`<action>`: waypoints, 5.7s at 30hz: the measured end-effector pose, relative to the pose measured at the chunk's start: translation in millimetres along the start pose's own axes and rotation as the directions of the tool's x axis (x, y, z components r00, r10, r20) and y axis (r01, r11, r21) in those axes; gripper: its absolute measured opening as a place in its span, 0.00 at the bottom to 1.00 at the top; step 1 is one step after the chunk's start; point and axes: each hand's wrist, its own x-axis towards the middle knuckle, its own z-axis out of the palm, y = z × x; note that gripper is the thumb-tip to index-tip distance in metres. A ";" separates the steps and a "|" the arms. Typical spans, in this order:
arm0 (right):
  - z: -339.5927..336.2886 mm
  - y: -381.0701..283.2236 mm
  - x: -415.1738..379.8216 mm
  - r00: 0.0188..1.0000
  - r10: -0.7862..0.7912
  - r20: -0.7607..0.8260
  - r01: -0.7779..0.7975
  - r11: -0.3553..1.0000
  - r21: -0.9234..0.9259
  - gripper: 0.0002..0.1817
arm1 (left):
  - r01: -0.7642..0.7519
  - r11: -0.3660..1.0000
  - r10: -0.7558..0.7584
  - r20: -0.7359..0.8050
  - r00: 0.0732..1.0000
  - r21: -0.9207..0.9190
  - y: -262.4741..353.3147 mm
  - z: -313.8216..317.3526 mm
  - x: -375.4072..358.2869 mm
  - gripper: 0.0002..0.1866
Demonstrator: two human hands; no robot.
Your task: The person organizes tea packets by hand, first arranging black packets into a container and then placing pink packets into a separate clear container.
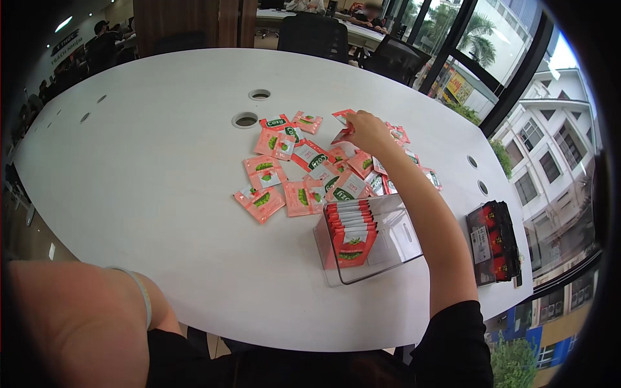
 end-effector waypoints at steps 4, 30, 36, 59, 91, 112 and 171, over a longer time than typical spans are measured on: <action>-10.4 -9.0 -3.0 1.000 0.005 0.005 -0.005 1.000 0.018 0.14 | 0.012 0.999 -0.011 0.024 1.000 -0.030 5.9 4.6 3.1 0.16; -121.6 -52.9 -213.9 0.955 -0.238 -0.176 0.288 0.611 0.738 0.22 | -0.118 0.883 0.411 0.625 0.663 -0.455 73.4 82.4 -21.3 0.04; -96.0 -64.6 -217.4 0.957 -0.285 0.047 0.154 0.639 0.753 0.17 | -0.142 0.923 0.369 0.720 0.588 -0.357 71.0 98.4 -44.7 0.06; -87.1 -69.6 -220.8 0.946 -0.320 -0.053 0.255 0.632 0.732 0.17 | -0.318 0.917 0.398 0.594 0.699 -0.240 76.0 121.7 -114.1 0.04; -237.1 -100.0 -245.1 0.779 -0.472 -0.414 0.623 0.662 0.417 0.13 | -0.224 0.916 0.390 0.612 0.688 -0.332 66.0 125.5 -93.1 0.05; -237.6 -64.4 -274.5 0.665 -0.592 -0.455 0.712 0.686 0.148 0.15 | -0.284 0.918 0.396 0.618 0.679 -0.277 67.1 127.0 -88.2 0.08; -243.9 -18.6 -232.7 0.552 -0.806 -0.215 0.820 0.476 0.318 0.22 | 0.083 0.992 0.005 0.674 0.738 -0.098 51.7 125.2 -99.0 0.23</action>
